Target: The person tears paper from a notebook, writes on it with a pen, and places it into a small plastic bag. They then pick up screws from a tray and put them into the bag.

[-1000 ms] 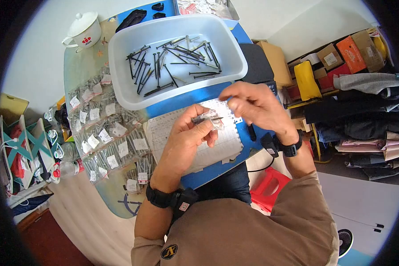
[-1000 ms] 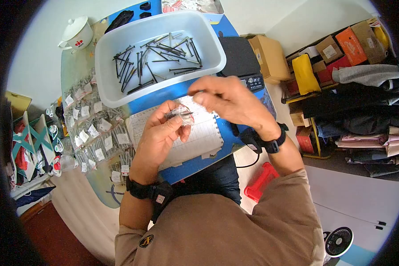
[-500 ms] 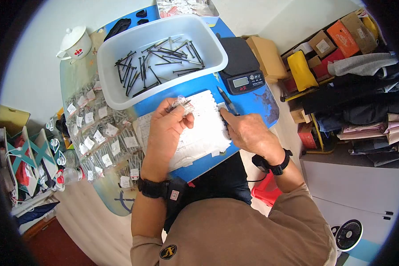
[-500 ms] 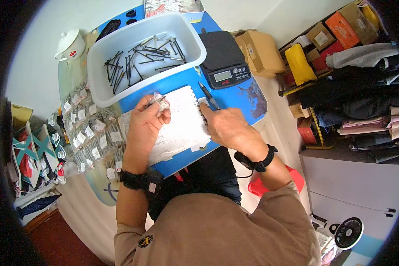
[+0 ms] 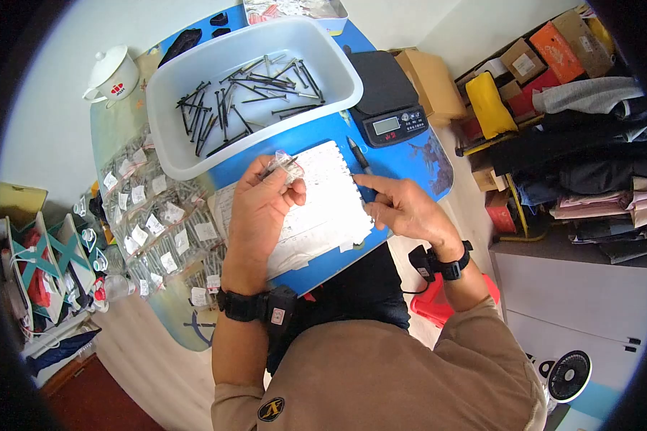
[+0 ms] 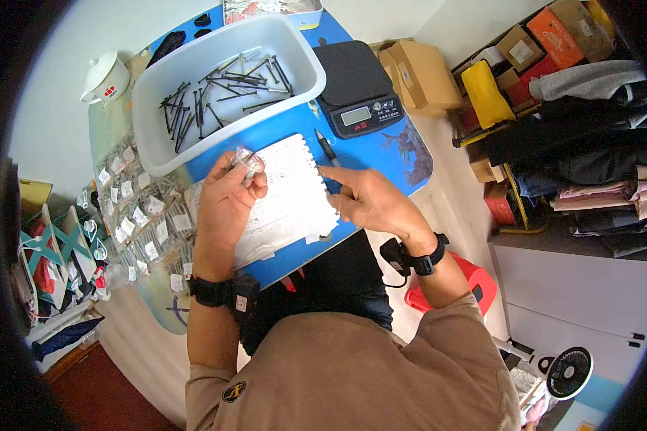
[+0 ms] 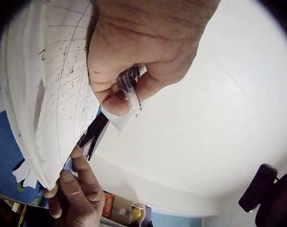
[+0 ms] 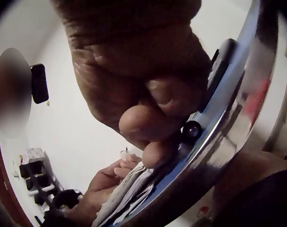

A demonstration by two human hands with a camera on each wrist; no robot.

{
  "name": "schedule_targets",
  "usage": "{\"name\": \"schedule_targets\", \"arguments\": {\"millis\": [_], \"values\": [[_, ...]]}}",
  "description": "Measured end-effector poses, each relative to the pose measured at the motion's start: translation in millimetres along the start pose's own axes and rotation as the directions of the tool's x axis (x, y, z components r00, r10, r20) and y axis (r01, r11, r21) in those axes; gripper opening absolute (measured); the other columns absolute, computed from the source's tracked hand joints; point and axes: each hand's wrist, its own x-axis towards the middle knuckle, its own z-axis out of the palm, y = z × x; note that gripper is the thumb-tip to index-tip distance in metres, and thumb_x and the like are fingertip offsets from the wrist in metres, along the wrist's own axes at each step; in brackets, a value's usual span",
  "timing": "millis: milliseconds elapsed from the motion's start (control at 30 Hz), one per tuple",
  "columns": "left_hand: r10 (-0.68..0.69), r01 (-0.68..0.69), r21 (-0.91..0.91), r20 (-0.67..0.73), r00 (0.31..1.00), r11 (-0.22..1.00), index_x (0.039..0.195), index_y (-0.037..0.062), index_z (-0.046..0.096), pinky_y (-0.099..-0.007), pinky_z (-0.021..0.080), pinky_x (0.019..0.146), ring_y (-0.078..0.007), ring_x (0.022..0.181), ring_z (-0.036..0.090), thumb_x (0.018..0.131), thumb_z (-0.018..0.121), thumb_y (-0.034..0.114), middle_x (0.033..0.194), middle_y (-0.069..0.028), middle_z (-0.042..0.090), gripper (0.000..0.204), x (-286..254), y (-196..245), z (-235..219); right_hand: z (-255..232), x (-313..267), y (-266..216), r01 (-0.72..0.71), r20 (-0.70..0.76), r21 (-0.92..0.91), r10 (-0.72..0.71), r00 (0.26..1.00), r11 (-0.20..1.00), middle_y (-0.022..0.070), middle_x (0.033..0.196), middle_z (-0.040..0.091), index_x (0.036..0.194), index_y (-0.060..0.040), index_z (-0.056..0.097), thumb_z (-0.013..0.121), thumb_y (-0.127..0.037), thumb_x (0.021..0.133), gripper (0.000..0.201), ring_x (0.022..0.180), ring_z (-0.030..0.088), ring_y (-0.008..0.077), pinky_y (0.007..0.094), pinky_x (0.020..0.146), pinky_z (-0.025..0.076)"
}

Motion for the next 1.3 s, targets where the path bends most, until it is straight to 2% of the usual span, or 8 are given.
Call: {"name": "schedule_targets", "arguments": {"millis": [167, 267, 333, 367, 433, 567, 800, 1300], "values": [[-0.024, 0.024, 0.003, 0.02, 1.0, 1.0, 0.101, 0.0022, 0.061, -0.0337, 0.049, 0.075, -0.0197, 0.081, 0.062, 0.099, 0.055, 0.009, 0.095, -0.0104, 0.066, 0.009, 0, 4, 1, 0, -7, -6, -0.125, -0.019, 0.15, 0.129, 0.991, 0.981, 0.0104, 0.067, 0.064, 0.14, 0.0001, 0.054, 0.064, -0.003, 0.09, 0.051, 0.06, 0.062, 0.0146, 0.0296, 0.055, 0.047], [-0.029, 0.029, 0.003, 0.016, 0.999, 1.0, 0.103, 0.0012, 0.06, -0.0327, 0.049, 0.078, -0.0201, 0.083, 0.061, 0.1, 0.053, 0.008, 0.096, -0.0119, 0.066, 0.01, 0, 3, 0, 5, -20, -2, -0.001, -0.081, -0.023, -0.001, 0.997, 1.0, 0.0108, 0.068, 0.065, 0.136, 0.0013, 0.056, 0.065, -0.003, 0.09, 0.047, 0.06, 0.062, 0.0149, 0.0292, 0.056, 0.048], [-0.026, 0.026, 0.017, 0.001, 1.0, 1.0, 0.103, 0.0008, 0.06, -0.0327, 0.049, 0.078, -0.02, 0.083, 0.06, 0.1, 0.053, 0.007, 0.096, -0.0121, 0.066, 0.01, 0, 3, 0, 14, -34, 1, 0.211, -0.256, -0.162, -0.248, 0.934, 0.964, 0.0124, 0.07, 0.066, 0.126, 0.0021, 0.063, 0.067, -0.003, 0.089, 0.038, 0.06, 0.065, 0.0186, 0.0314, 0.056, 0.05], [-0.025, 0.025, 0.012, 0.003, 1.0, 1.0, 0.103, 0.0003, 0.06, -0.0325, 0.049, 0.078, -0.0199, 0.083, 0.06, 0.1, 0.052, 0.007, 0.096, -0.0125, 0.065, 0.011, 0, 4, 1, 17, -41, 4, 0.211, -0.257, -0.161, -0.247, 0.934, 0.964, 0.0124, 0.07, 0.066, 0.126, 0.0021, 0.063, 0.067, -0.003, 0.089, 0.038, 0.06, 0.065, 0.0186, 0.0314, 0.056, 0.05], [-0.025, 0.025, 0.009, 0.005, 1.0, 1.0, 0.103, -0.0002, 0.06, -0.0323, 0.049, 0.078, -0.0197, 0.083, 0.059, 0.1, 0.052, 0.007, 0.096, -0.0129, 0.065, 0.011, 0, 4, 1, 25, -55, 12, 0.382, -0.233, -0.318, -0.462, 0.856, 0.868, 0.0149, 0.072, 0.067, 0.116, 0.002, 0.068, 0.068, -0.001, 0.087, 0.029, 0.062, 0.068, 0.0243, 0.0347, 0.058, 0.053], [-0.019, 0.02, 0.026, -0.004, 1.0, 0.999, 0.102, -0.0003, 0.06, -0.0329, 0.05, 0.076, -0.0195, 0.081, 0.061, 0.099, 0.054, 0.006, 0.095, -0.0125, 0.065, 0.009, 1, 3, 3, 47, -73, 13, 0.295, -0.118, -0.508, -0.405, 0.907, 0.809, 0.0134, 0.072, 0.067, 0.112, 0.0022, 0.069, 0.07, 0.001, 0.081, 0.031, 0.059, 0.068, 0.0254, 0.0337, 0.053, 0.052], [0.014, -0.014, 0.029, -0.032, 0.999, 0.999, 0.1, -0.0001, 0.06, -0.0338, 0.05, 0.074, -0.0193, 0.079, 0.062, 0.098, 0.056, 0.006, 0.093, -0.0115, 0.066, 0.008, 1, 2, 5, 62, -67, 14, 0.314, -0.022, -0.641, -0.426, 0.905, 0.7, 0.0093, 0.063, 0.061, 0.137, 0.0046, 0.054, 0.064, 0.002, 0.079, 0.059, 0.049, 0.06, 0.023, 0.0365, 0.045, 0.046], [-0.014, 0.016, -0.027, 0.057, 0.998, 1.0, 0.104, 0.0011, 0.062, -0.0338, 0.051, 0.079, -0.0211, 0.084, 0.063, 0.098, 0.055, 0.005, 0.097, -0.0138, 0.067, 0.01, 4, -1, -6, 71, -72, 5, 0.419, 0.063, -0.588, -0.477, 0.877, 0.692, 0.0104, 0.063, 0.059, 0.144, 0.0061, 0.045, 0.065, -0.004, 0.076, 0.072, 0.05, 0.062, 0.024, 0.0369, 0.045, 0.047]]}}
